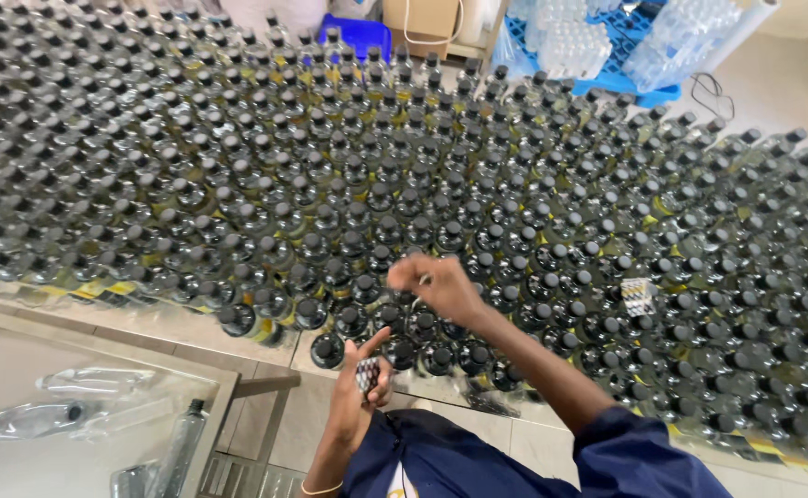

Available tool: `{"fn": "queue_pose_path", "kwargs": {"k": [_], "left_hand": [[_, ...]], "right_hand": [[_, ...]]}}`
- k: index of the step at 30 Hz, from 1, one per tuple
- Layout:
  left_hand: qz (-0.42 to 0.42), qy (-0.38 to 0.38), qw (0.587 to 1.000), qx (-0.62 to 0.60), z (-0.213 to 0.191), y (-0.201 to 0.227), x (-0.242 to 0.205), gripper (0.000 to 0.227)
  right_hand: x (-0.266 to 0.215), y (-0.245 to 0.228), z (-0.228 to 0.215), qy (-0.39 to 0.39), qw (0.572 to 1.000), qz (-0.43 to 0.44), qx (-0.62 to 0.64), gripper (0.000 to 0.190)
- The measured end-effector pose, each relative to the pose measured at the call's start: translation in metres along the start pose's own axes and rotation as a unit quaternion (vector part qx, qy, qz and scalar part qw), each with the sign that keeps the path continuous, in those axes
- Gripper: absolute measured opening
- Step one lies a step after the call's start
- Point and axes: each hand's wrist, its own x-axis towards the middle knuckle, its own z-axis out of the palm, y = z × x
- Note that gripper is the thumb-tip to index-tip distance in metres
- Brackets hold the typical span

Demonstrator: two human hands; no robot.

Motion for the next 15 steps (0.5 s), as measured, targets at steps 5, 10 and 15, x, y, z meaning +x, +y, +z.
{"fn": "queue_pose_path", "kwargs": {"k": [5,10,15], "left_hand": [[0.034,0.025,0.999,-0.004,-0.028,0.016,-0.017,0.085],[0.051,0.047,0.997,-0.026,-0.068,0.021,-0.027,0.082],[0.066,0.076,0.995,-0.020,-0.080,0.034,-0.040,0.082]], "right_hand": [[0.043,0.062,0.026,0.056,0.997,0.047,-0.029,0.025],[0.054,0.096,0.038,0.034,0.991,0.058,-0.113,0.031],[0.054,0.080,0.022,-0.086,0.982,0.150,-0.077,0.028]]}}
